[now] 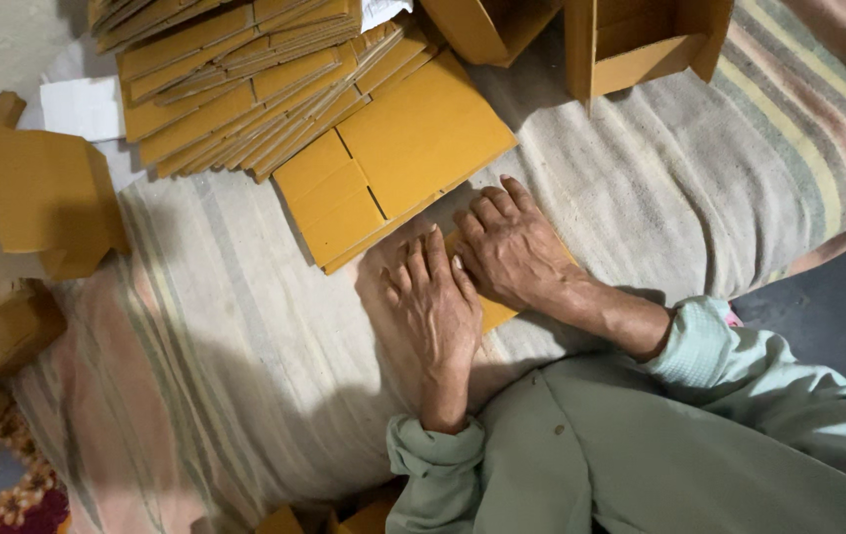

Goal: The person sits on a bed and folds flat cardboard blanks into boxes, pressing the creases and folding the flaps by hand, then sets each finished box aside and takes the next blank from the stack.

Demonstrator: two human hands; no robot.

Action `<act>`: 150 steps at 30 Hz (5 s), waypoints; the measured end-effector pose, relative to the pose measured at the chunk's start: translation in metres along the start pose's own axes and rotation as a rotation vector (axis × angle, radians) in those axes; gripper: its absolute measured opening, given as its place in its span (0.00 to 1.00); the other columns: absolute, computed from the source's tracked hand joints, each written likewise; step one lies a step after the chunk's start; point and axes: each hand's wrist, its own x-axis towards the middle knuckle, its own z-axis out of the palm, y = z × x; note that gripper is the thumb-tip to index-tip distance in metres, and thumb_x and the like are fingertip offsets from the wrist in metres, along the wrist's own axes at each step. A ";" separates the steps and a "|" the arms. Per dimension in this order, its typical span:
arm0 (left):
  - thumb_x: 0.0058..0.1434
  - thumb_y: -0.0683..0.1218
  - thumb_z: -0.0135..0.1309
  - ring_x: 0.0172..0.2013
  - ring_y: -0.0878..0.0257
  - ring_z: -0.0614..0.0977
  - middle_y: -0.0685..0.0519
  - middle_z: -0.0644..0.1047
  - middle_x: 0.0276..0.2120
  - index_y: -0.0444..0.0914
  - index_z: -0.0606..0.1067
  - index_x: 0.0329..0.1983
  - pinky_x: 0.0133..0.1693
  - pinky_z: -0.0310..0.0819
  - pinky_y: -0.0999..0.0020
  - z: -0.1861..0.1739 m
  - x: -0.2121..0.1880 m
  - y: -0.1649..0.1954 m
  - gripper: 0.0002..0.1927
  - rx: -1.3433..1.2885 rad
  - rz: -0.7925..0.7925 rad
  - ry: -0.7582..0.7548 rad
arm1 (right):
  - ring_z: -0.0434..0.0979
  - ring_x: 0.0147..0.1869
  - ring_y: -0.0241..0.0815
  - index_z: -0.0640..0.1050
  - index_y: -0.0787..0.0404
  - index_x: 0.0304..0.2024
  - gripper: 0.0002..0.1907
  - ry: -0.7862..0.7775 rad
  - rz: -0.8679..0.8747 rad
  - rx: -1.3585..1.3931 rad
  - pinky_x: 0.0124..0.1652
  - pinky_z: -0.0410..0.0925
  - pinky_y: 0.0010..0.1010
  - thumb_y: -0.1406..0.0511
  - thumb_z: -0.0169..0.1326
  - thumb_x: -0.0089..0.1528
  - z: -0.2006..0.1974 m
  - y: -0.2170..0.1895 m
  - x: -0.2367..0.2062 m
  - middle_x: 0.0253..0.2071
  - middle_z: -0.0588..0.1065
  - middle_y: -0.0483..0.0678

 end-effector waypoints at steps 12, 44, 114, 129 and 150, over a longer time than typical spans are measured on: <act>0.69 0.50 0.45 0.68 0.47 0.67 0.44 0.70 0.65 0.36 0.68 0.68 0.67 0.53 0.39 0.001 -0.002 -0.001 0.26 -0.040 -0.007 0.002 | 0.72 0.63 0.59 0.76 0.68 0.54 0.24 0.067 -0.028 0.017 0.68 0.57 0.55 0.58 0.55 0.62 -0.001 -0.001 -0.003 0.51 0.76 0.61; 0.70 0.50 0.44 0.67 0.45 0.67 0.41 0.70 0.64 0.34 0.67 0.69 0.67 0.54 0.39 -0.003 -0.007 -0.003 0.26 -0.050 0.019 -0.004 | 0.73 0.62 0.58 0.76 0.69 0.55 0.27 0.080 -0.057 0.045 0.66 0.60 0.54 0.59 0.60 0.58 -0.013 -0.008 -0.003 0.51 0.76 0.60; 0.72 0.45 0.50 0.55 0.46 0.74 0.41 0.75 0.52 0.34 0.72 0.63 0.55 0.67 0.48 -0.001 0.000 -0.005 0.18 -0.139 -0.042 0.001 | 0.70 0.65 0.56 0.77 0.68 0.56 0.25 0.121 0.035 -0.086 0.58 0.64 0.48 0.59 0.55 0.61 0.013 0.007 -0.010 0.56 0.75 0.59; 0.66 0.43 0.48 0.60 0.44 0.72 0.39 0.74 0.57 0.34 0.70 0.66 0.60 0.66 0.48 0.002 0.000 -0.007 0.24 -0.146 -0.036 0.054 | 0.68 0.66 0.59 0.75 0.68 0.57 0.30 0.047 0.060 -0.043 0.60 0.64 0.51 0.51 0.55 0.62 0.005 0.004 -0.010 0.57 0.73 0.61; 0.68 0.43 0.43 0.63 0.45 0.72 0.42 0.75 0.59 0.34 0.70 0.65 0.64 0.66 0.51 0.007 0.001 -0.011 0.23 -0.187 -0.048 0.071 | 0.65 0.74 0.56 0.73 0.67 0.62 0.26 0.024 0.125 -0.026 0.59 0.71 0.44 0.65 0.50 0.61 0.013 0.016 -0.013 0.65 0.71 0.58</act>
